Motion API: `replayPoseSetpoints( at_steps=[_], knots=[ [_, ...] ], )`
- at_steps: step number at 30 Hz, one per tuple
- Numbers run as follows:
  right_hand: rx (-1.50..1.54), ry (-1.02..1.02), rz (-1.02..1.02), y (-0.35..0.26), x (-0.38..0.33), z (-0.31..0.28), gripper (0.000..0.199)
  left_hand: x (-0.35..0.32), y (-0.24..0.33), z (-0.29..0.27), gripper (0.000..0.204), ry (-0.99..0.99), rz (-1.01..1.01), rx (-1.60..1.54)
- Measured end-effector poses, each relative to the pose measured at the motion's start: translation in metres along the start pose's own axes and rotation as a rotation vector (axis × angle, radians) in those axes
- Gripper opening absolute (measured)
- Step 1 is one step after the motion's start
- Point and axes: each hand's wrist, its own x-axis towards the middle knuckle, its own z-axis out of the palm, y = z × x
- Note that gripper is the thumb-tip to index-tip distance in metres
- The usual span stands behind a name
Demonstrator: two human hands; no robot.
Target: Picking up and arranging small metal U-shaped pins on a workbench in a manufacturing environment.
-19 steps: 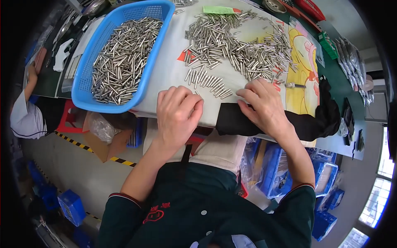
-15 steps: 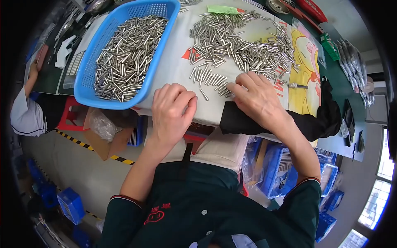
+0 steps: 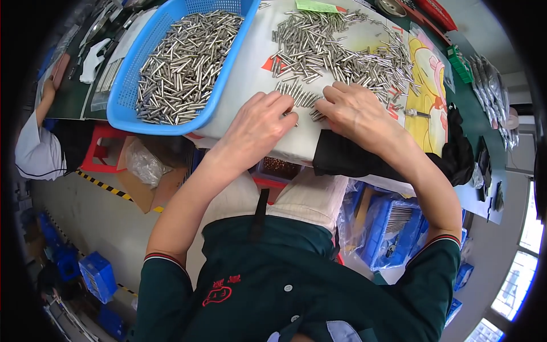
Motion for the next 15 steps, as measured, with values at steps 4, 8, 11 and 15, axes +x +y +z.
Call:
replayPoseSetpoints(
  at_steps=[4, 8, 11, 15],
  knots=[
    [0.001, 0.062, -0.016, -0.003, 0.001, 0.007, 0.008, -0.006, 0.001, 0.004, 0.012, 0.037, -0.021, 0.008],
    [-0.128, 0.070, -0.038, -0.010, 0.005, 0.011, 0.005, -0.004, 0.005, 0.003, 0.011, 0.031, -0.041, 0.045],
    [-0.206, 0.047, -0.043, -0.016, 0.006, 0.016, 0.005, -0.004, 0.009, 0.000, 0.010, 0.029, -0.080, 0.083],
    [-0.274, 0.007, -0.015, -0.023, 0.008, 0.015, 0.005, -0.011, 0.010, -0.002, 0.009, 0.019, -0.167, 0.010]
  ],
)
